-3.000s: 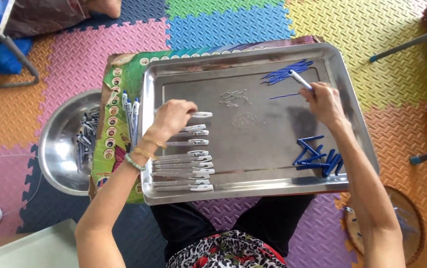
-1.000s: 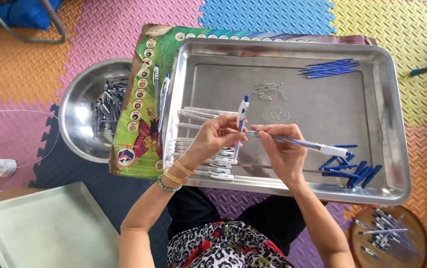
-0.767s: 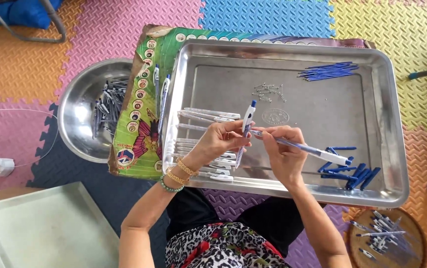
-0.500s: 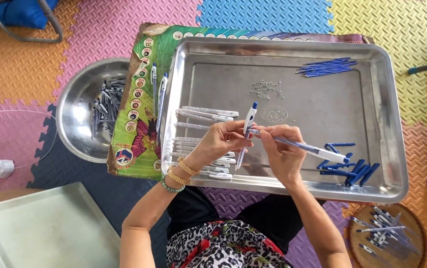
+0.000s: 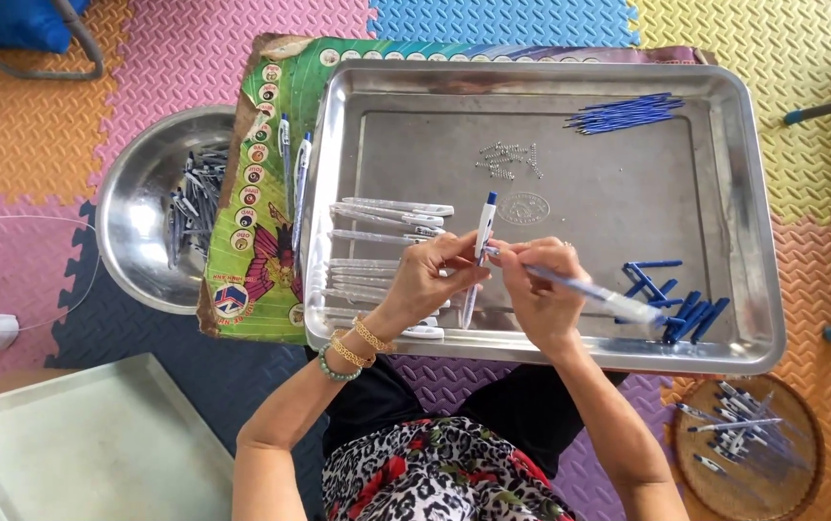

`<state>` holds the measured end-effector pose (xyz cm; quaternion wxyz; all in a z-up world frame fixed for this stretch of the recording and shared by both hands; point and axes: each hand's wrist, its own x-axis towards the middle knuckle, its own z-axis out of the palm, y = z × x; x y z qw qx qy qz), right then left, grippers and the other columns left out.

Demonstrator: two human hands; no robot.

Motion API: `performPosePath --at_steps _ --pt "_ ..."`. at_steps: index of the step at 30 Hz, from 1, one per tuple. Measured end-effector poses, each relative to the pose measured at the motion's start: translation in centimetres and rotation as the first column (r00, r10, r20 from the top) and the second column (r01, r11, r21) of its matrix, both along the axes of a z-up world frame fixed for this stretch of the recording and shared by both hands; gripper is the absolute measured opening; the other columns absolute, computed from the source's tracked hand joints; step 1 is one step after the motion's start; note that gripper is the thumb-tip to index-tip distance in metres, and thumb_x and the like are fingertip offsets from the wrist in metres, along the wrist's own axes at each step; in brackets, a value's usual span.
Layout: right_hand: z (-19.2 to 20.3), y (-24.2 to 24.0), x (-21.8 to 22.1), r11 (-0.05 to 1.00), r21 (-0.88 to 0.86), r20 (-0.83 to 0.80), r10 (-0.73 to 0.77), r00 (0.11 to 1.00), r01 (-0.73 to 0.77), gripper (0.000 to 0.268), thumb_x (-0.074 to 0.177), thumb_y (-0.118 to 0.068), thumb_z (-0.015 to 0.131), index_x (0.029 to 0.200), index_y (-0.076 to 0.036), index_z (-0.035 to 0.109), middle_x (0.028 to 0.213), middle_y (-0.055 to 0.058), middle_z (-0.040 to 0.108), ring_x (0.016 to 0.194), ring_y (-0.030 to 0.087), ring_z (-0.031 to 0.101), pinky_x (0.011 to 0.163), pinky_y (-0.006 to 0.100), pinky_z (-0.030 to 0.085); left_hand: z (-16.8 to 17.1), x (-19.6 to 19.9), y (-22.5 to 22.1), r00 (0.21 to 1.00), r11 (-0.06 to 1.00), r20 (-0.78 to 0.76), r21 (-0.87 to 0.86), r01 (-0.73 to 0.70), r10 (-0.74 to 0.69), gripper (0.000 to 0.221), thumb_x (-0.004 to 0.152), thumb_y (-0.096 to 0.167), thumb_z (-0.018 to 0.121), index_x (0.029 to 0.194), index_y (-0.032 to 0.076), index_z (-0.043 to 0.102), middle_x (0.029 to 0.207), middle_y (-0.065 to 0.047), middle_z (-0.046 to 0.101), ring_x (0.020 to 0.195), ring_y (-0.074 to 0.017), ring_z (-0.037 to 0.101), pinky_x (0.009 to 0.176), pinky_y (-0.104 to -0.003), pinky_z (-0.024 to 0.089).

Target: The person assembles ballpoint pens by inserting blue ink cartridges into white pen barrels and attaching blue caps, then places the completed pens into a metal tray.

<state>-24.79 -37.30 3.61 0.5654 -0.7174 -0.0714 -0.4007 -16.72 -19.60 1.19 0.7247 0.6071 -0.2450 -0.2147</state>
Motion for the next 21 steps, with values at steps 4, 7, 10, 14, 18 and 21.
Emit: performPosePath --at_steps 4,7,10,14,18,21 --pt "0.5 0.0 -0.4 0.982 -0.184 0.037 -0.031 0.999 0.037 0.022 0.091 0.008 0.09 0.096 -0.003 0.071 0.094 0.019 0.08 0.084 0.035 0.085 0.07 0.036 0.067 -2.0 -0.1 -0.3 1.0 1.0 -0.022 -0.013 0.0 0.0 0.062 0.094 0.012 0.092 0.15 0.009 0.069 0.107 -0.018 0.076 0.097 -0.03 0.083 0.075 -0.045 0.074" --pt "-2.0 -0.7 -0.9 0.839 -0.523 0.198 -0.051 0.979 0.15 0.017 0.09 0.003 0.088 0.092 -0.011 0.077 0.108 0.016 0.081 0.1 0.04 0.084 0.078 0.041 0.068 -2.5 -0.1 -0.1 0.998 0.994 0.06 0.111 0.022 -0.029 0.058 0.099 0.017 0.087 0.153 0.007 0.066 0.109 -0.019 0.074 0.094 -0.0292 0.082 0.071 -0.04 0.073" --pt "-0.4 -1.5 -1.4 0.932 -0.358 0.088 -0.023 0.996 0.053 0.013 0.096 0.001 0.082 0.093 -0.01 0.076 0.102 0.015 0.08 0.099 0.039 0.084 0.079 0.043 0.068 -0.9 -0.3 0.5 0.997 0.992 0.014 0.098 0.078 -0.079 0.058 0.101 0.017 0.085 0.154 0.005 0.065 0.11 -0.02 0.072 0.094 -0.0284 0.082 0.075 -0.043 0.073" --pt "4.7 -2.5 -1.5 0.999 0.004 -0.194 0.05 0.98 -0.05 0.012 0.112 -0.008 0.063 0.105 -0.006 0.073 0.1 0.015 0.08 0.104 0.036 0.083 0.088 0.045 0.066 3.2 -0.3 1.3 0.971 0.968 -0.065 0.088 0.236 -0.231 0.057 0.103 0.013 0.079 0.156 0.003 0.063 0.116 -0.017 0.071 0.099 -0.0255 0.079 0.081 -0.04 0.072" --pt "3.1 -5.6 -0.2 0.979 0.11 -0.403 0.201 0.893 -0.171 0.023 0.115 -0.015 0.064 0.127 -0.002 0.078 0.117 0.016 0.081 0.123 0.023 0.071 0.111 0.048 0.055 1.5 0.0 0.0 0.928 0.925 -0.068 0.081 0.371 -0.366 0.058 0.103 0.008 0.077 0.158 0.003 0.06 0.119 -0.017 0.072 0.097 -0.0235 0.078 0.079 -0.039 0.073" --pt "1.2 -7.1 0.1 0.982 0.049 -0.458 0.185 0.87 -0.183 0.016 0.11 -0.017 0.076 0.112 -0.002 0.081 0.082 0.003 0.067 0.082 0.011 0.057 0.079 0.032 0.054 2.3 0.1 -0.3 0.903 0.902 -0.103 0.08 0.425 -0.416 0.065 0.1 0.007 0.08 0.161 0.006 0.058 0.111 -0.016 0.074 0.088 -0.0222 0.081 0.07 -0.036 0.073"
